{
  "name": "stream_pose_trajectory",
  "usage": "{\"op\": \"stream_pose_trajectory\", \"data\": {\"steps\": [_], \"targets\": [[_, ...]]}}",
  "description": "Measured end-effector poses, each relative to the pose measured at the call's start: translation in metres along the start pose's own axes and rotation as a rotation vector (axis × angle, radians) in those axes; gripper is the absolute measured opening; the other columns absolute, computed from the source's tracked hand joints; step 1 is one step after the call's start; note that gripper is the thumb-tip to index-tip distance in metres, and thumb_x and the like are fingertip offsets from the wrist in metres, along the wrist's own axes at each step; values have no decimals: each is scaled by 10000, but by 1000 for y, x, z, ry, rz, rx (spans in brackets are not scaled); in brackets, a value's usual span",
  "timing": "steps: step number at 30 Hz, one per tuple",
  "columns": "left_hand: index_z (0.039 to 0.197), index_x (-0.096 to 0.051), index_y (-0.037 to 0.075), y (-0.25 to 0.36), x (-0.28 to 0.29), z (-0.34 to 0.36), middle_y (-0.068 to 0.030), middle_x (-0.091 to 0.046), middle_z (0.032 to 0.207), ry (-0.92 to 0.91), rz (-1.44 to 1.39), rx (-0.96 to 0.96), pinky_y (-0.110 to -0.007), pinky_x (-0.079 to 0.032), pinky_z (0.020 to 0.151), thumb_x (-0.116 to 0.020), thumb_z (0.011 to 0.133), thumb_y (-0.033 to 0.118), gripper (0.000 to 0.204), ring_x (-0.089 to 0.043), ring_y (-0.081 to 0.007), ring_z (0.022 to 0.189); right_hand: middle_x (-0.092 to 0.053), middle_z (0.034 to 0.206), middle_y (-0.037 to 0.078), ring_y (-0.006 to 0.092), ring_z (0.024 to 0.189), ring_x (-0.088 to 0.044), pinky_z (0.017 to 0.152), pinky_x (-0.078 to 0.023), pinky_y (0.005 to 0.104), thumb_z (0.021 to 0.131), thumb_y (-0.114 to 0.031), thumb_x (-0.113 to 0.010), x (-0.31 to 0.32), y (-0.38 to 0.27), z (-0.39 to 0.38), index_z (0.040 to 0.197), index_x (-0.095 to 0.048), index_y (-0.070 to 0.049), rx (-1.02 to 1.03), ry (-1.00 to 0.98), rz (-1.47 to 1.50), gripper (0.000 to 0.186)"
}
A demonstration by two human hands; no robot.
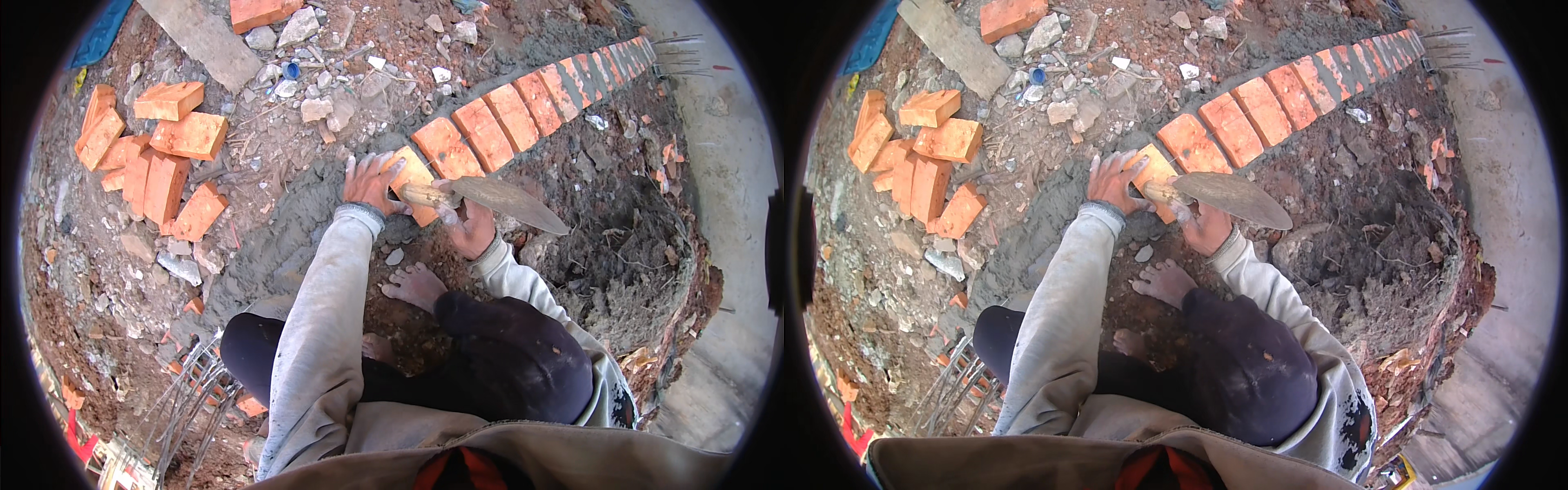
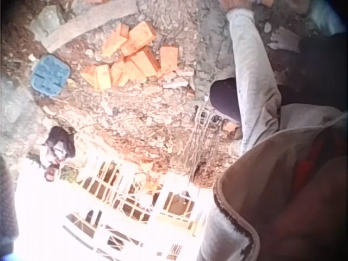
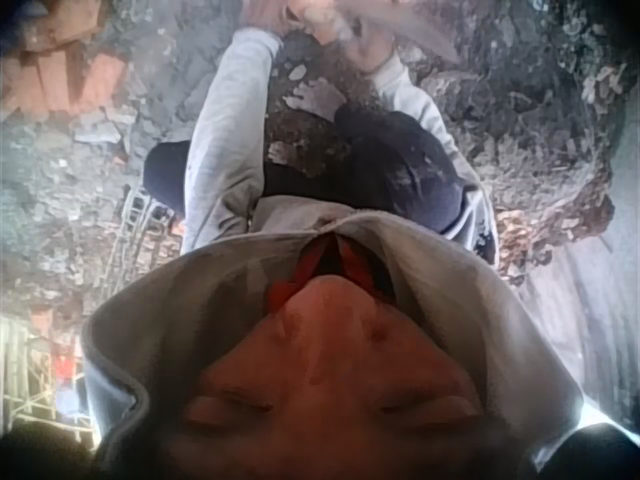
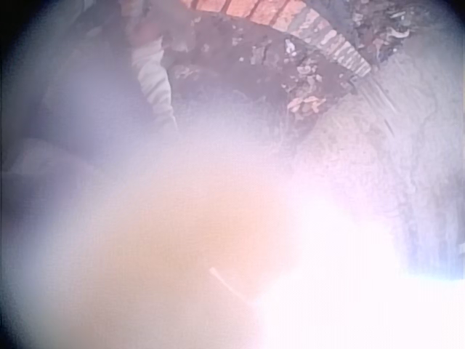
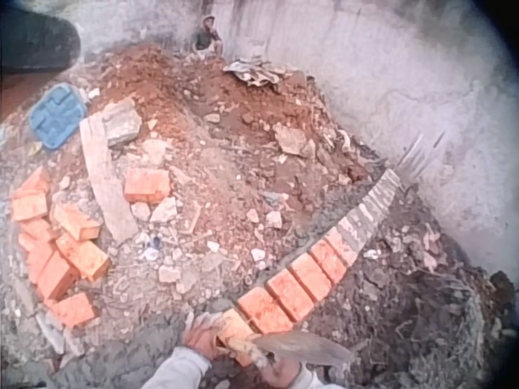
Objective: The person scoops mortar from a bucket and spreads it on the ground to form a base. They then place bricks one by one onto the mortar, tapping them into alignment with a trowel to build a single row.
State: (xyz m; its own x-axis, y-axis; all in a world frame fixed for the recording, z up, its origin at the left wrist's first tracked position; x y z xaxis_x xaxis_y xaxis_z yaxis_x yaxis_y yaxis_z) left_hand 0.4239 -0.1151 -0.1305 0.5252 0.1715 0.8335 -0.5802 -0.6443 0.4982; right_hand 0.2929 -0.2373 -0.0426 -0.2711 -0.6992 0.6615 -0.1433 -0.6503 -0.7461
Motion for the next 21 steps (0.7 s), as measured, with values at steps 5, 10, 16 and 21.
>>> {"op": "stream_pose_trajectory", "data": {"steps": [5, 10, 16, 21], "targets": [[1350, -515, 297, 2, 1, 0, -23, -416, 1448, -12, 3, 4, -488, -102, 1177, -864, 492, 508, 950, -321, -278, 1371, -584, 1025, 108, 214, 931, -607, 748, -523, 325, 918, -192, -590, 0, -1, 0, 1162, -570, -38, -115, 16, 199, 289], [1351, -515, 293, 3, 4, 1, -25, -414, 1447, -6, 23, -1, -491, -94, 1177, -862, 498, 508, 946, -320, -281, 1368, -599, 1029, 114, 208, 942, -619, 749, -526, 318, 926, -203, -586, 4, 12, 3, 1165, -555, -32, -124, 17, 37, 295], [1355, -511, 286, 4, 2, 0, -32, -402, 1452, -19, 37, 4, -494, -80, 1178, -862, 507, 501, 942, -301, -286, 1377, -627, 1043, 136, 223, 925, -640, 770, -518, 318, 934, -218, -580, 13, 20, 3, 1157, -540, -10, -144, 67, 43, 308], [1361, -504, 280, 7, 3, 0, -32, -397, 1457, -45, 42, 9, -510, -72, 1174, -863, 508, 502, 952, -286, -294, 1385, -628, 1056, 149, 238, 920, -643, 785, -511, 325, 935, -247, -580, 14, 19, 3, 1158, -538, -2, -203, 85, 153, 333]]}}
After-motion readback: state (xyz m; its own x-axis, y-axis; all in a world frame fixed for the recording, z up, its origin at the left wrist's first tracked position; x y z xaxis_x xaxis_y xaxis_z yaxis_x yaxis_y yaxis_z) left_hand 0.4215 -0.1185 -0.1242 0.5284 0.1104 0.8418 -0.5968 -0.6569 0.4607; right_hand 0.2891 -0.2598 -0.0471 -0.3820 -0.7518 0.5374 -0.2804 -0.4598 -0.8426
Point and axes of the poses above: each hand's wrist, its own z-axis towards the middle knuckle, its own x-axis out of the back of the hand, y = z × x, the point moved 6 cm from there along z, towards the middle knuckle
